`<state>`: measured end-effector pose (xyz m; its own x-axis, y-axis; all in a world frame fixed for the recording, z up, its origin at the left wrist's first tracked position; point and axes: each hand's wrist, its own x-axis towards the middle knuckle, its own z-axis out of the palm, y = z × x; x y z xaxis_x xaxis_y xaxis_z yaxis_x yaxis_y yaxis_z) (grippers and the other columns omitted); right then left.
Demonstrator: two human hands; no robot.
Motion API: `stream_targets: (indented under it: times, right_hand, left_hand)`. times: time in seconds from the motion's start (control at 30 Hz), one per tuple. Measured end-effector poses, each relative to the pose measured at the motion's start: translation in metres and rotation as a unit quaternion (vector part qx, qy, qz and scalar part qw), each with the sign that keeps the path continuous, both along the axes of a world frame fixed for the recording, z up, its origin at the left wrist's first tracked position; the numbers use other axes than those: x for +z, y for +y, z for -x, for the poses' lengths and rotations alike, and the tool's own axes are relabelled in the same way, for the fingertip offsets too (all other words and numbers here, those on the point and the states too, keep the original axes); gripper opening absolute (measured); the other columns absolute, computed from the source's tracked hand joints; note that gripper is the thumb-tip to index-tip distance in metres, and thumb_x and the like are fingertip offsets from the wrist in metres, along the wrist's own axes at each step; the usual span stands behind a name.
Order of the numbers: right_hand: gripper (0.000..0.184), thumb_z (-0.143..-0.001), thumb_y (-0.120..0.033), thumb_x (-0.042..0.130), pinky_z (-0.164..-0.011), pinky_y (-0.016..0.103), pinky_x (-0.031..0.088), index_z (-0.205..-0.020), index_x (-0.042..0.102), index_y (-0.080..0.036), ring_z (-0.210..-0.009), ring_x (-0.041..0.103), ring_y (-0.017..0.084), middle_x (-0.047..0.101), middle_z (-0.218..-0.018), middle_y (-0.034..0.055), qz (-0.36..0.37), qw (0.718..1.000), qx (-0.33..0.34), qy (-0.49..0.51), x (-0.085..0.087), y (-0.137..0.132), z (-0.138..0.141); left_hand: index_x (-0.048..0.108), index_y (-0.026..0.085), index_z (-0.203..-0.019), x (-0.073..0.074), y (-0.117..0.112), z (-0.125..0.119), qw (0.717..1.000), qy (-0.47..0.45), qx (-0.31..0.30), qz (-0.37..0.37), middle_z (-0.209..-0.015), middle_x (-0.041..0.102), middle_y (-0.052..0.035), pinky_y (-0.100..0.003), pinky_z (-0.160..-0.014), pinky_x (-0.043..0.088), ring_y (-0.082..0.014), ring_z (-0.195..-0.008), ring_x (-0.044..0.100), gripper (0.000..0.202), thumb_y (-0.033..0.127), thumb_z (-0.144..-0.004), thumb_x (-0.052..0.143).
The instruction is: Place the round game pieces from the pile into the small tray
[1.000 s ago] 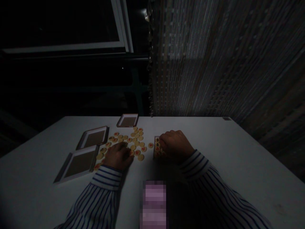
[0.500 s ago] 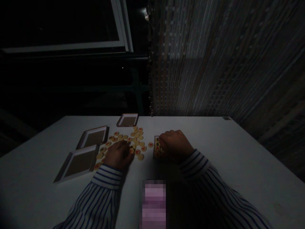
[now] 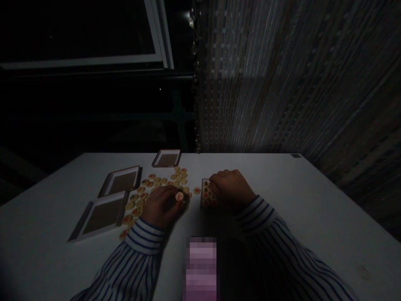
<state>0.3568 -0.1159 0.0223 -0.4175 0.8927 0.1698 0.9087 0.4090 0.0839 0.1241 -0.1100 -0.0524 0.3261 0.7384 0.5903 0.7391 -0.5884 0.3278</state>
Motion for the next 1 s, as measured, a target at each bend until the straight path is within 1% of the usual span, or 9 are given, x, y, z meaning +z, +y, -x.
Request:
stream_targets:
  times: [0.13, 0.33, 0.47, 0.63, 0.77, 0.87, 1.0]
  right_hand:
    - [0.029, -0.086, -0.029, 0.036, -0.07, 0.028, 0.032, -0.092, 0.062, -0.018, -0.082, 0.056, 0.017, 0.065, -0.087, 0.006, -0.012, 1.0, -0.002, 0.006, 0.0, 0.0, -0.002]
    - [0.028, -0.086, -0.029, 0.037, -0.07, 0.028, 0.032, -0.093, 0.062, -0.018, -0.081, 0.056, 0.017, 0.065, -0.087, 0.0061, -0.015, 1.0, -0.004, 0.018, 0.002, 0.0, -0.005]
    - [0.028, -0.086, -0.029, 0.037, -0.069, 0.028, 0.032, -0.093, 0.062, -0.018, -0.081, 0.057, 0.017, 0.066, -0.087, 0.0054, -0.015, 1.0, -0.004, 0.011, 0.003, 0.0, -0.003]
    - [0.029, -0.087, -0.03, 0.037, -0.07, 0.028, 0.033, -0.091, 0.062, -0.018, -0.08, 0.057, 0.017, 0.066, -0.085, 0.0056, -0.015, 1.0, -0.006, 0.008, 0.003, -0.001, -0.002]
    - [0.028, -0.087, -0.029, 0.037, -0.07, 0.028, 0.034, -0.092, 0.062, -0.018, -0.081, 0.058, 0.017, 0.066, -0.086, 0.0056, -0.011, 1.0, -0.006, 0.008, 0.002, 0.0, -0.002]
    - [0.029, -0.087, -0.03, 0.036, -0.07, 0.027, 0.035, -0.093, 0.062, -0.018, -0.08, 0.058, 0.017, 0.066, -0.086, 0.0058, -0.005, 1.0, -0.005, 0.003, 0.001, 0.0, -0.002]
    - [0.03, -0.087, -0.03, 0.036, -0.07, 0.025, 0.036, -0.093, 0.062, -0.017, -0.08, 0.058, 0.015, 0.066, -0.086, 0.0059, 0.019, 1.0, 0.011, 0.007, 0.0, 0.0, -0.001]
  left_hand:
    - [0.06, 0.02, -0.09, 0.001, -0.006, -0.012, 0.999, -0.021, -0.026, 0.008, -0.092, 0.064, -0.0062, -0.038, -0.081, 0.043, -0.02, -0.089, 0.057, 0.02, 0.032, -0.075, 0.053]
    - [0.06, 0.019, -0.088, -0.001, -0.014, -0.025, 0.998, -0.062, -0.023, 0.015, -0.089, 0.065, -0.0061, -0.037, -0.08, 0.043, -0.0188, -0.087, 0.058, 0.018, 0.031, -0.078, 0.051]
    - [0.059, 0.019, -0.09, -0.004, -0.018, -0.033, 0.997, -0.073, -0.032, 0.017, -0.088, 0.065, -0.0054, -0.035, -0.079, 0.044, -0.0181, -0.085, 0.058, 0.018, 0.031, -0.078, 0.052]
    - [0.06, 0.019, -0.085, -0.004, -0.024, -0.043, 0.997, -0.062, -0.037, 0.018, -0.082, 0.066, -0.0046, -0.034, -0.073, 0.044, -0.0174, -0.079, 0.059, 0.015, 0.03, -0.08, 0.05]
    - [0.059, 0.019, -0.087, -0.007, -0.025, -0.046, 0.997, -0.051, -0.046, 0.025, -0.082, 0.066, -0.0043, -0.034, -0.072, 0.044, -0.0182, -0.08, 0.059, 0.015, 0.029, -0.079, 0.052]
    - [0.06, 0.019, -0.087, -0.01, -0.024, -0.046, 0.998, -0.054, -0.033, 0.025, -0.082, 0.066, -0.0045, -0.034, -0.073, 0.045, -0.0181, -0.08, 0.059, 0.016, 0.029, -0.079, 0.051]
    - [0.06, 0.019, -0.089, -0.013, -0.023, -0.046, 0.997, -0.065, -0.014, 0.03, -0.083, 0.066, -0.0051, -0.034, -0.073, 0.045, -0.0182, -0.08, 0.06, 0.018, 0.03, -0.078, 0.052]
